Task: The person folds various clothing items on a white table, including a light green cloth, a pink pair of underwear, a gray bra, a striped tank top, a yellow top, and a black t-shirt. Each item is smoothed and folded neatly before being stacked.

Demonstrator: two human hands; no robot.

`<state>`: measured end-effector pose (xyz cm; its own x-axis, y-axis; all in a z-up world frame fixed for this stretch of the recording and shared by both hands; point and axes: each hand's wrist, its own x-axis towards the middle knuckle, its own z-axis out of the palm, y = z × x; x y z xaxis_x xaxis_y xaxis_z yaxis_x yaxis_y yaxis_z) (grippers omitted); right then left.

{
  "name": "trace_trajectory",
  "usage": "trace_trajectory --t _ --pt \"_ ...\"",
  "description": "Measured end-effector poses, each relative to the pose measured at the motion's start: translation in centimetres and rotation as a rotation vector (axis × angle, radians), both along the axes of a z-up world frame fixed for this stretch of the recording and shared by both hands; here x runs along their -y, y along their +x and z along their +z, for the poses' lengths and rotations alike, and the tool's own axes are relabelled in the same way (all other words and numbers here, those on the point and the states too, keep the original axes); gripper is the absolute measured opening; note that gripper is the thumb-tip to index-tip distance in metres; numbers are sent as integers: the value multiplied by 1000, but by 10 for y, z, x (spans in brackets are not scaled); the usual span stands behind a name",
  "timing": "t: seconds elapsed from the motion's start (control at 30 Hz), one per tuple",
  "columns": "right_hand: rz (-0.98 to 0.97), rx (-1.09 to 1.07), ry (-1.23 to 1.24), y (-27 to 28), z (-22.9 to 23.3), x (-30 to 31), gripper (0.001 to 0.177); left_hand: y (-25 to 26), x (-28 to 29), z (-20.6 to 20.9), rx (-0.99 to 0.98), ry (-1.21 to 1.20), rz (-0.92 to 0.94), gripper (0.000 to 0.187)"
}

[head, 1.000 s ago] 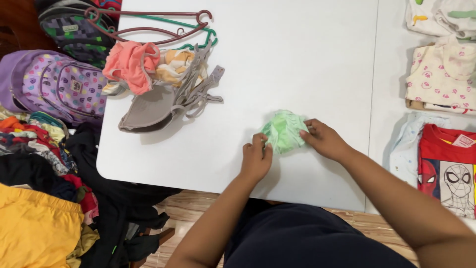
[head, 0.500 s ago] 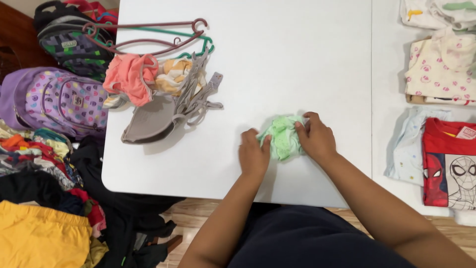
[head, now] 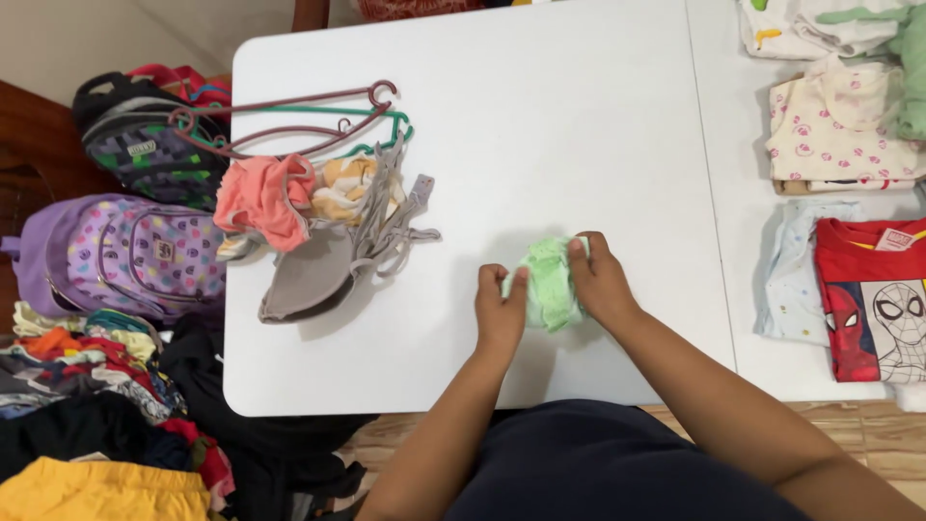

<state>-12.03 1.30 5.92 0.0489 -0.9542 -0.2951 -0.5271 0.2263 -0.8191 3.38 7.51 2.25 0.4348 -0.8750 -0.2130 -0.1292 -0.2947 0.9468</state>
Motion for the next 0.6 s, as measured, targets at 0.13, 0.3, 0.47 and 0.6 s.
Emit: trace_trajectory --t 0.13,0.3,0.47,0.6 --pt "-4 -90 -136 1 -19 20 38 13 7 -5 67 -125 94 30" --pt "153 -348 61 24 -32 36 44 30 23 39 209 261 7 34" --pt "123 -378 -429 23 -16 27 41 43 10 -7 706 -31 -131 32" --pt "306 -139 -496 30 -36 9 41 23 1 -53 937 -398 -517 44"
